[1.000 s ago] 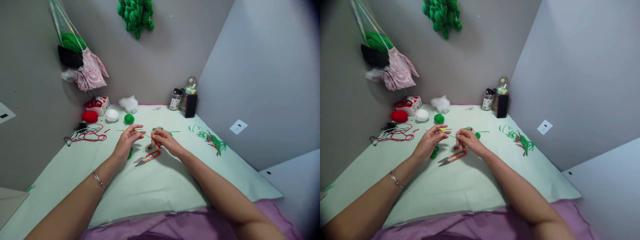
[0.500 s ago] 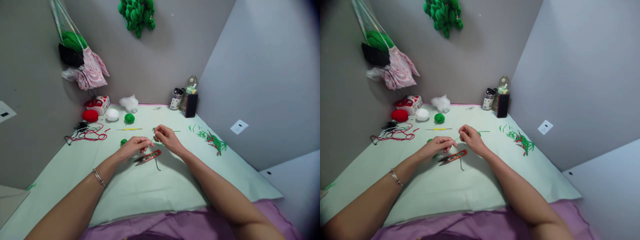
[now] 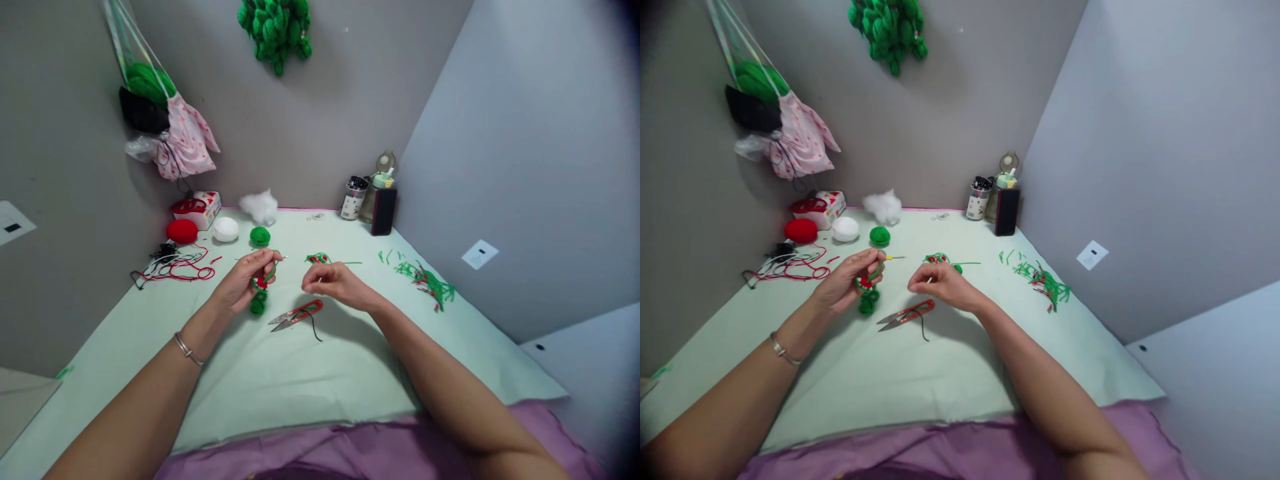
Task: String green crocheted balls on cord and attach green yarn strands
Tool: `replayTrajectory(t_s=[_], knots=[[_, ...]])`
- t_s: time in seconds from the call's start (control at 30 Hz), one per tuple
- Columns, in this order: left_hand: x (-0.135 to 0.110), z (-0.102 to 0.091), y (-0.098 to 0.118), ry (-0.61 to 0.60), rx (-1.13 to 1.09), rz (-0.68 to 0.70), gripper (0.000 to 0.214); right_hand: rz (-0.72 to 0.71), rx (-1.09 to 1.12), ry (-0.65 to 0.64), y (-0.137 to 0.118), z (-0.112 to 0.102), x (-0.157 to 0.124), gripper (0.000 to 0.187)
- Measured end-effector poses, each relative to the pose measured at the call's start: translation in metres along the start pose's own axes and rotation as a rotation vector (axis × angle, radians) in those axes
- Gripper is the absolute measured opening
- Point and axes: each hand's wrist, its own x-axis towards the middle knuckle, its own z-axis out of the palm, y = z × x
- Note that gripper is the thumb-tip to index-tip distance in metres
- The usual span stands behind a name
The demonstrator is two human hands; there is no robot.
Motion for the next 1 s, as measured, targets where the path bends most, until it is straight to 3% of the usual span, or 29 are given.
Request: replayTrajectory(t_s=[0.13, 0.33, 0.57, 0.67, 0.87, 1.0], knots=[[0.001, 0.001, -0.002, 0.003, 0.007, -0.002, 0.025, -0.109, -0.359, -0.242, -0.002, 0.009, -0.003, 0.007], [0.001, 0.003, -0.006, 0.016, 0.022, -0.044, 0.024, -0.149, -0.719, -0.248, 0.010, 0.021, 0.000, 0.018], [0.001, 0.004, -0.008, 0.019, 0.049, -0.047, 0.024, -0.111, -0.615, -0.160, 0.011, 0.005, -0.001, 0.013], [0.001, 0.003, -0.010, 0.014, 0.040, -0.048, 0.024, -0.112, -0.601, -0.194, 0.007, 0.006, -0.003, 0.014], [0.003, 0.000, -0.013, 0.004, 0.024, -0.049, 0.025, -0.159, -0.844, -0.273, 0.004, 0.018, -0.005, 0.016], [0.003, -0.001, -0.014, 0.005, 0.013, -0.054, 0.026, -0.150, -0.730, -0.267, 0.009, 0.013, -0.005, 0.018]])
